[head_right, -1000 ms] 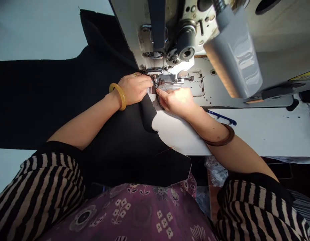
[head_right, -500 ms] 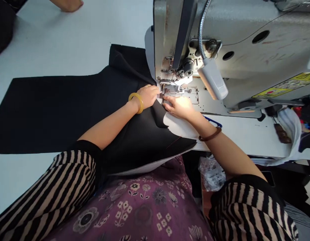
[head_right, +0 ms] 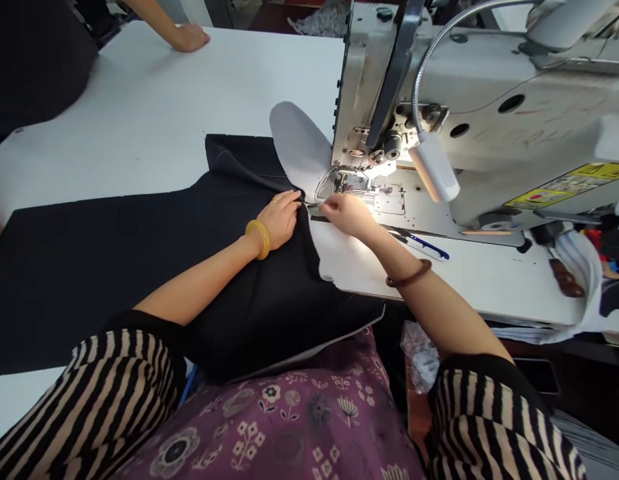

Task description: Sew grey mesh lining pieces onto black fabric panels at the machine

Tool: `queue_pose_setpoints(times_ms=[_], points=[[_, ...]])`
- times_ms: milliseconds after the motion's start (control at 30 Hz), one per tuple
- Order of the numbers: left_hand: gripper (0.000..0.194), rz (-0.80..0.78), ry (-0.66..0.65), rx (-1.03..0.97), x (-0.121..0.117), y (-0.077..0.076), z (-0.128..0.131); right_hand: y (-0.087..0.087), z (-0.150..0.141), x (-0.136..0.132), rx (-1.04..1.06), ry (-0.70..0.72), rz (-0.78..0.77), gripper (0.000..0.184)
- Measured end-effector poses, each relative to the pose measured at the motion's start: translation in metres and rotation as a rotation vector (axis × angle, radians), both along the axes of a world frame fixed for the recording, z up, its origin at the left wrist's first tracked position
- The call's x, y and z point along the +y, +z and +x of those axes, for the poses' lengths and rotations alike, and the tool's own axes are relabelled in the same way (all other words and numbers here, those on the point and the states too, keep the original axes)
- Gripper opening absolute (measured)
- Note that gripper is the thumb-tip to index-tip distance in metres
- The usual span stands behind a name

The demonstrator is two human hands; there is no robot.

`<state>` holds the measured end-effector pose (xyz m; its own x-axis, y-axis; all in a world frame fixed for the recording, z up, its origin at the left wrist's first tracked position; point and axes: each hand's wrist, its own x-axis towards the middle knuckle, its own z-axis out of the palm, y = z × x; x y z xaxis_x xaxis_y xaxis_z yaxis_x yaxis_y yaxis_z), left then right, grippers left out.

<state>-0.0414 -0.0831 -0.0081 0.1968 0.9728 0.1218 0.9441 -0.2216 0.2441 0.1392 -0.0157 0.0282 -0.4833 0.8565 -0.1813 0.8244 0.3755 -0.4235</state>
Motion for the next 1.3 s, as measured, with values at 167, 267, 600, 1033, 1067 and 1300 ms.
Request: queue_pose_setpoints(times_ms=[167, 267, 600, 1033, 1067, 1300], points=[[0.053, -0.103, -0.094, 0.096, 0.001, 0.002, 0.001, 0.005, -0.052, 0.023, -0.224, -0.127, 0.081, 0.051], [0.052, -0.113, -0.106, 0.109, -0.005, 0.005, 0.002, 0.006, -0.064, 0.026, -0.284, -0.064, 0.109, 0.039], [0.051, -0.103, -0.120, 0.090, -0.033, 0.003, 0.020, -0.024, -0.001, 0.019, 0.608, -0.265, -0.434, 0.010], [0.050, -0.148, -0.041, 0.202, -0.028, 0.009, 0.048, -0.035, 0.007, 0.006, 0.241, 0.017, 0.109, 0.028], [0.050, -0.153, -0.037, 0.194, -0.028, 0.009, 0.051, -0.032, 0.008, 0.006, 0.232, 0.019, 0.094, 0.029], [0.042, -0.145, -0.065, 0.081, -0.024, 0.008, 0.049, -0.024, 0.021, 0.013, 0.198, 0.169, 0.050, 0.044]])
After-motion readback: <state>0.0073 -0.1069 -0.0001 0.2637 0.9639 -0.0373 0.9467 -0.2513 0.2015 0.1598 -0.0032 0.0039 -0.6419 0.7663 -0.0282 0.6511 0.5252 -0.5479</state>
